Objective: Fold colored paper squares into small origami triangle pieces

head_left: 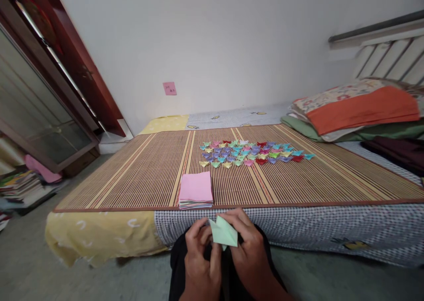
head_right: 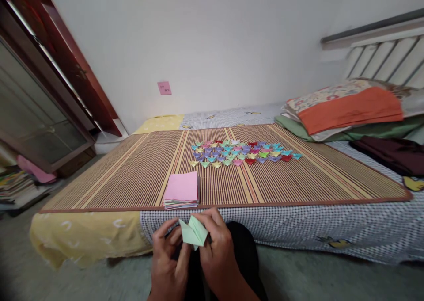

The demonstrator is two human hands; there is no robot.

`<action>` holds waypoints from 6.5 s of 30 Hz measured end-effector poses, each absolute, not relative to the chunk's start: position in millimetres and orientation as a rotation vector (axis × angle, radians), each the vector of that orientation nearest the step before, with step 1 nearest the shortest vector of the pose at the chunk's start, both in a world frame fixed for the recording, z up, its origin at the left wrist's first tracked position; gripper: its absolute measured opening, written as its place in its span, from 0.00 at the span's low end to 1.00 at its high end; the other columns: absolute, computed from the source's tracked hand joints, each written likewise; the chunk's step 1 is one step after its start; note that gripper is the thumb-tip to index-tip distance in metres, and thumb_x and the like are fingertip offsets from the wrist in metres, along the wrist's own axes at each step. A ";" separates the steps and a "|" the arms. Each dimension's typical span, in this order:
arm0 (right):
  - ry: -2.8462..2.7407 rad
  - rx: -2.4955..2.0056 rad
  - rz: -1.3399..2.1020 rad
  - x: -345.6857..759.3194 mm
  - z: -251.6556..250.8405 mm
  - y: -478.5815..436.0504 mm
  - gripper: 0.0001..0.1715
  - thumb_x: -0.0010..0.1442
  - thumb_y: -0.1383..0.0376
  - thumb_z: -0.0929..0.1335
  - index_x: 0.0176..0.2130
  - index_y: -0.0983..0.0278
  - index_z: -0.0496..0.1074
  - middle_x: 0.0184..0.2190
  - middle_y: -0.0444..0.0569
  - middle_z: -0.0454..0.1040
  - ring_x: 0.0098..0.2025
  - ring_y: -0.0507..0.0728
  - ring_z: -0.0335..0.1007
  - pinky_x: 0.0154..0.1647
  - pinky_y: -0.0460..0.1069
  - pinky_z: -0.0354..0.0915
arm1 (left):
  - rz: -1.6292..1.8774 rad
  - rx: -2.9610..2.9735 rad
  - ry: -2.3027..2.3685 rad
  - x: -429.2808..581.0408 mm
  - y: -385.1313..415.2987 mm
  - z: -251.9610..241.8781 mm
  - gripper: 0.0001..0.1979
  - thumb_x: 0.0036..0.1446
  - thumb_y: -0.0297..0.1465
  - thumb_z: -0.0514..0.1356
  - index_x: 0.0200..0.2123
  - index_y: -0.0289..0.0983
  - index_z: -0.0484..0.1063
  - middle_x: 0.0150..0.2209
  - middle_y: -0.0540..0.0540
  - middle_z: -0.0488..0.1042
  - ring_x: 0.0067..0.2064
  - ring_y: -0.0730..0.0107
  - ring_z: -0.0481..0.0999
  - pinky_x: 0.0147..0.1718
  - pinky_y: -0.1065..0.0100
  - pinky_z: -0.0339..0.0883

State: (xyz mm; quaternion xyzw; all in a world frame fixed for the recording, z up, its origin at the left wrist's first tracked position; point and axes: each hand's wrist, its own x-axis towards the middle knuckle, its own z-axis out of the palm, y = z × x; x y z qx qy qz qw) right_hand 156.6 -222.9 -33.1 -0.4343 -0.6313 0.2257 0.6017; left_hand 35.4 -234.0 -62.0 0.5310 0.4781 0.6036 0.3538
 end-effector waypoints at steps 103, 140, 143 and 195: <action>-1.424 -1.124 0.715 165.1 -33.5 -227.8 0.08 0.66 0.61 0.69 0.37 0.62 0.75 0.28 0.44 0.75 0.31 0.54 0.73 0.33 0.46 0.68 | 1.332 1.202 1.186 25.6 -221.8 -27.0 0.14 0.56 0.42 0.70 0.30 0.36 0.79 0.28 0.45 0.81 0.31 0.63 0.79 0.32 0.69 0.71; -1.394 -1.077 1.113 178.6 -29.3 -212.9 0.17 0.67 0.55 0.67 0.32 0.64 0.72 0.26 0.43 0.67 0.31 0.54 0.62 0.33 0.48 0.59 | 1.203 1.133 1.058 20.5 -207.5 -31.4 0.19 0.59 0.44 0.67 0.25 0.36 0.71 0.24 0.52 0.69 0.28 0.72 0.63 0.29 0.72 0.59; -1.396 -1.034 1.177 178.8 -27.2 -211.6 0.17 0.66 0.54 0.67 0.32 0.64 0.72 0.26 0.43 0.68 0.31 0.54 0.63 0.34 0.48 0.60 | 1.232 1.116 1.043 22.6 -207.7 -32.1 0.19 0.59 0.43 0.68 0.26 0.37 0.70 0.24 0.53 0.69 0.27 0.73 0.63 0.29 0.72 0.60; -1.585 -1.121 0.598 187.1 -7.7 -215.8 0.11 0.66 0.68 0.68 0.34 0.60 0.79 0.30 0.45 0.74 0.32 0.54 0.71 0.33 0.47 0.63 | 1.128 1.246 0.955 23.0 -199.2 0.8 0.12 0.57 0.39 0.69 0.36 0.35 0.82 0.29 0.44 0.81 0.30 0.66 0.79 0.30 0.71 0.71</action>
